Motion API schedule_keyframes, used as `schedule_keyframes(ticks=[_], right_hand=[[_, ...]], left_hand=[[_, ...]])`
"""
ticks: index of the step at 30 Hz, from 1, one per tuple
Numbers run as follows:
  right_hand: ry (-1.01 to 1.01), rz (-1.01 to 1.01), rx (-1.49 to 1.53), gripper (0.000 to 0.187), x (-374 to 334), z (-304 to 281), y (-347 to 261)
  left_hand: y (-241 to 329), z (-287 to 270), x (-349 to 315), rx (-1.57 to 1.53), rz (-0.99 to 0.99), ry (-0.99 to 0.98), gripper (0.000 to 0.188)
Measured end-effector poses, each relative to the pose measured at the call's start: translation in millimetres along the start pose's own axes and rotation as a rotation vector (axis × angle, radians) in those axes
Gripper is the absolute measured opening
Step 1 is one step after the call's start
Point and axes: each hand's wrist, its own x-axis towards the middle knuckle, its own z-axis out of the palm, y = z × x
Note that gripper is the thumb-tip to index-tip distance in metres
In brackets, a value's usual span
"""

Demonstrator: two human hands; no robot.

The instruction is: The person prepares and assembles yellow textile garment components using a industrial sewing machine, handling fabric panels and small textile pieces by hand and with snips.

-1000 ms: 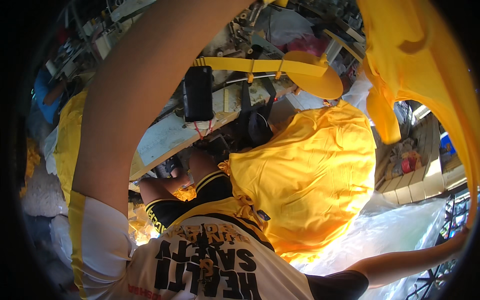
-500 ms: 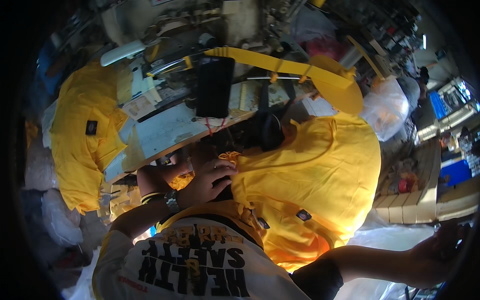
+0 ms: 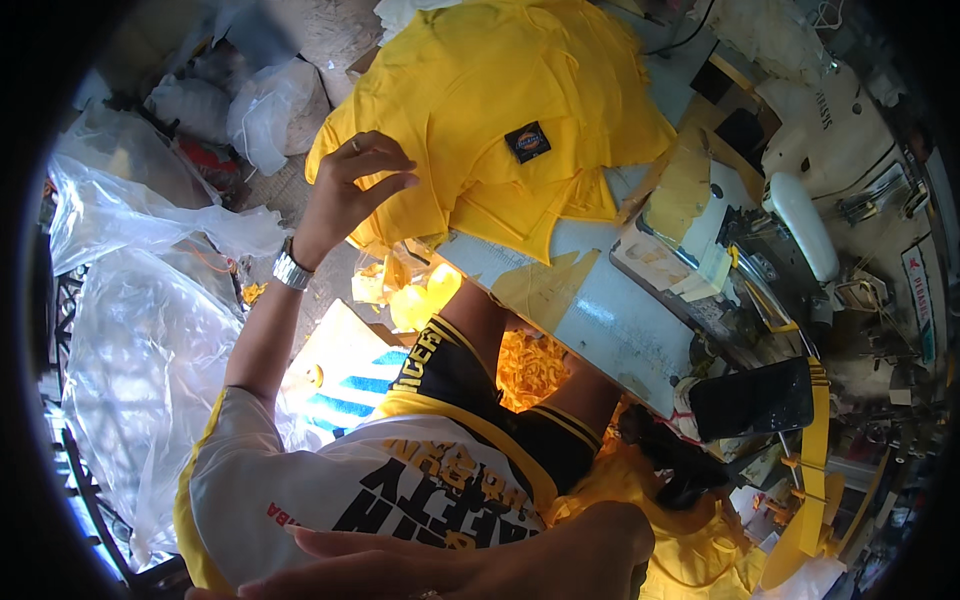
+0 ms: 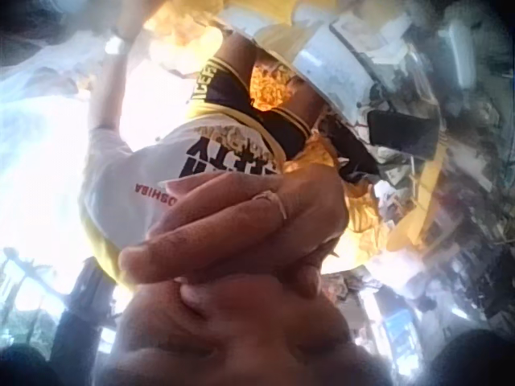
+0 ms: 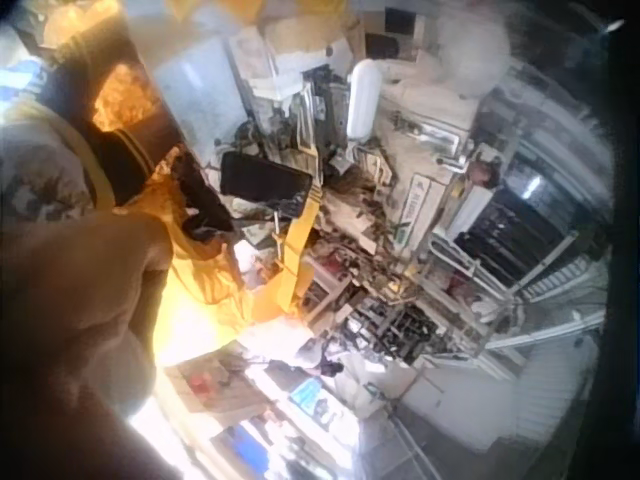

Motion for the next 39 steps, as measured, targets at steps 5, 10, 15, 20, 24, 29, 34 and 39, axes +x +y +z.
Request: schedule_keyframes(ticks=[5,10,15,20,24,29,34,39], right_hand=[[0.185,-0.049,-0.024,0.031,9.2,-8.4,-5.4],[0.048,0.319,-0.235,0.027,12.6,-88.4,-46.7],[-0.108,0.752,-0.873,0.027,29.8,-147.6,-31.1],[-0.635,0.365,-1.677,0.021,24.8,-199.0,49.7],[-0.718,0.066,-1.788,0.017,35.2,-182.8,101.1],[-0.7,-0.049,-1.795,0.013,37.5,-172.4,120.8],[-0.765,-0.021,-1.745,0.015,38.5,-173.3,121.0],[-0.592,0.267,-1.734,0.018,19.6,-182.9,79.9]], left_hand=[[-2.8,38.9,-44.5,0.201,0.174,-0.169,0.041],[13.6,39.6,-37.2,0.12,0.127,-0.121,0.03],[26.9,65.3,-51.5,0.201,0.007,0.014,0.012],[46.8,64.7,-62.6,-0.042,-0.232,0.14,0.007],[63.8,54.9,-68.9,-0.028,-0.269,0.223,0.008],[63.6,40.8,-72.2,0.099,-0.224,0.324,0.011],[64.7,46.8,-79.7,0.107,-0.102,0.317,0.017],[49.1,44.8,-93.1,0.096,0.172,0.154,0.032]])
